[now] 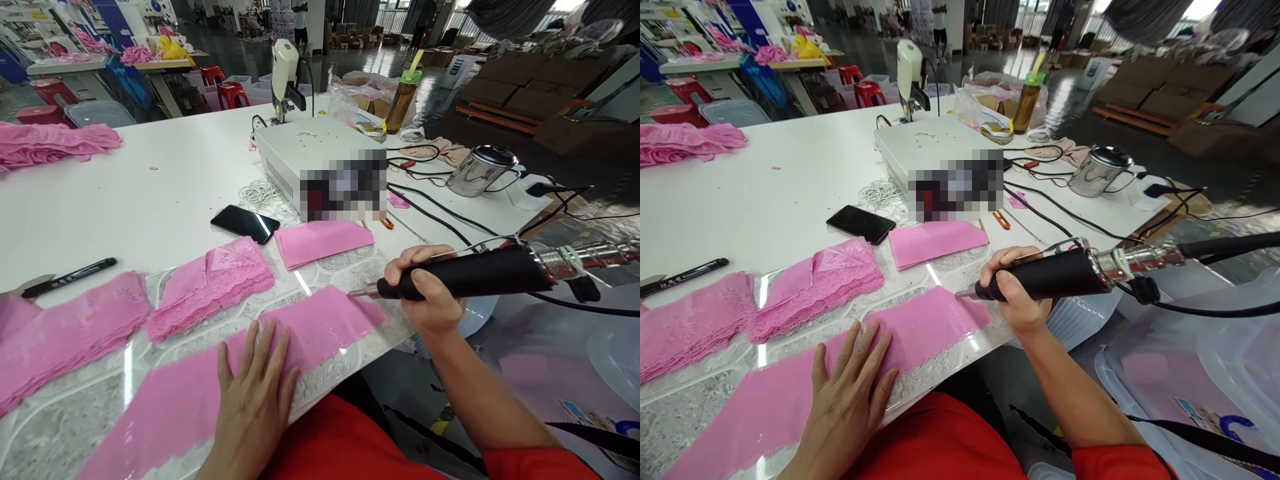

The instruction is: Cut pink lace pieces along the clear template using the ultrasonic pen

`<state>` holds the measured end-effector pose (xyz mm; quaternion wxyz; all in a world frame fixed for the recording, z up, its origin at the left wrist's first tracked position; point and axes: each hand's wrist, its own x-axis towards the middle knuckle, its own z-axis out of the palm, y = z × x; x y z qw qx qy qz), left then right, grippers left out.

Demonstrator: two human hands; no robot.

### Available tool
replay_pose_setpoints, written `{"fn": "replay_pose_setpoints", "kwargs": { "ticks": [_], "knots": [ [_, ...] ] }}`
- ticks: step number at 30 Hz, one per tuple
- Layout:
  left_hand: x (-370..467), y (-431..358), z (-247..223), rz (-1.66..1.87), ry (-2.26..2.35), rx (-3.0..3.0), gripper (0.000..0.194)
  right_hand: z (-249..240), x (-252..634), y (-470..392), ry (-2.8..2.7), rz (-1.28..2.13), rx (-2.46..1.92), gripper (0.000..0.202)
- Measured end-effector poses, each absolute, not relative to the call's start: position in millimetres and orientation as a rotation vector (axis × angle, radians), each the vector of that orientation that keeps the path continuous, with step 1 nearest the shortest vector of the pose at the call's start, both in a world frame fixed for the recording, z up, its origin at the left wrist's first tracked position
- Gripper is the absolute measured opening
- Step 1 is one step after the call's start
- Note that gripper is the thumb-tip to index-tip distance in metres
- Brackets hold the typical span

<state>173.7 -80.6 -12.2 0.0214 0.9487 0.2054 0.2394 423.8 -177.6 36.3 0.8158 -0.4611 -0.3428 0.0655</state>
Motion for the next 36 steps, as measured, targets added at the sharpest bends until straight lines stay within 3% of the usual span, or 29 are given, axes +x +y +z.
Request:
{"fn": "replay_pose_setpoints", "kwargs": {
  "ticks": [36],
  "knots": [
    [164,-90,-15,0.779,0.776,2.894,0.037,31,399,-140,-0.753,0.229,-1.023,0.012]
  ]
}}
